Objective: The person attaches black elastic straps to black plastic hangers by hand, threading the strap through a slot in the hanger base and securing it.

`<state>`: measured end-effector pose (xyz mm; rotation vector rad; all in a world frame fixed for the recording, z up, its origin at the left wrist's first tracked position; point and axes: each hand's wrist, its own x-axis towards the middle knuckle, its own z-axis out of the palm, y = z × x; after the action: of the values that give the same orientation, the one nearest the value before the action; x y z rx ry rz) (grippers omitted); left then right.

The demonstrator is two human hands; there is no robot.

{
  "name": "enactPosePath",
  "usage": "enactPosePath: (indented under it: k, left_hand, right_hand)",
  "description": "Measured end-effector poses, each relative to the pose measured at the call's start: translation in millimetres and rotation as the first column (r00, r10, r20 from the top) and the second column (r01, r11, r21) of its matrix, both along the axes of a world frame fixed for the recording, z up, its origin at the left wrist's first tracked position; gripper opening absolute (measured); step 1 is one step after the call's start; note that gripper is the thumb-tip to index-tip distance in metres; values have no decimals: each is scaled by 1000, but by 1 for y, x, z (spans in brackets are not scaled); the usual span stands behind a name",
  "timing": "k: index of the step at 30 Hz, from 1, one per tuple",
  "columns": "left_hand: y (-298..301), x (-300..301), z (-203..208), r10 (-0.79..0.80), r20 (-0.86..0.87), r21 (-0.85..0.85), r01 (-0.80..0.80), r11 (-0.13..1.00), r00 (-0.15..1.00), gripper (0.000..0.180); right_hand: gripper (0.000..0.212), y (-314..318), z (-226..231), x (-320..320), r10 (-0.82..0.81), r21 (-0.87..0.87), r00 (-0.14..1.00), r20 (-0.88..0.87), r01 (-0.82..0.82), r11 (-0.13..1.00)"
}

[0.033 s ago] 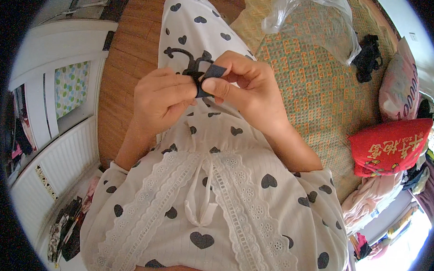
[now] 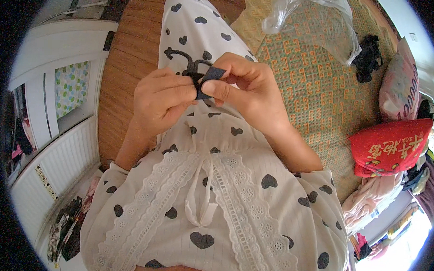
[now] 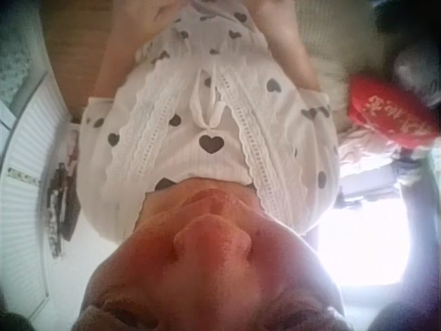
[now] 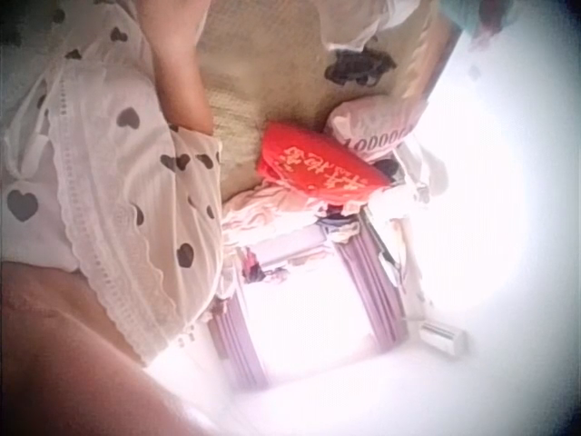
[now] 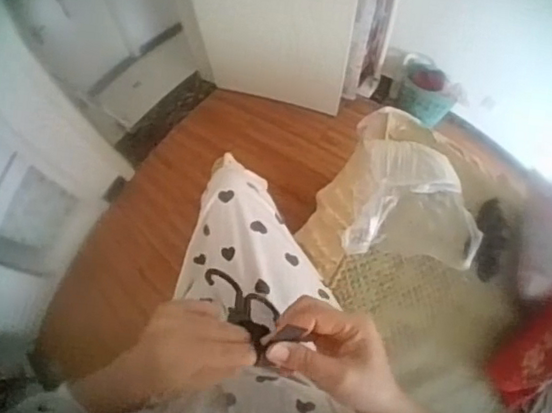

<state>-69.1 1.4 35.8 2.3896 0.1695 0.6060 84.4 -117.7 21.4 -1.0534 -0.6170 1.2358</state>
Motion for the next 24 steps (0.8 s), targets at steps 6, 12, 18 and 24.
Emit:
enactPosePath:
  k: [6, 12, 18, 24]
  left_hand:
    - [1, -4, -5, -60, 83, 45, 57, 997, 995, 15]
    - [2, -3, -4, -99, 87, 61, 94, 994, 991, 15]
    - [5, -1, -3, -117, 59, 40, 115, 993, 991, 15]
    - [-14, 6, -10, -201, 93, -89, 210, 974, 975, 18]
  right_hand:
    - [7, -1, 1, 3, 99, -61, 984, -145, -108, 992]
    - [6, -2, -5, 5, 120, -5, 983, -142, -122, 993]
    - [5, 0, -7, 1, 20, 54, 996, 83, -25, 998]
    - [5, 3, -16, 6, 40, 44, 945, 325, -57, 997]
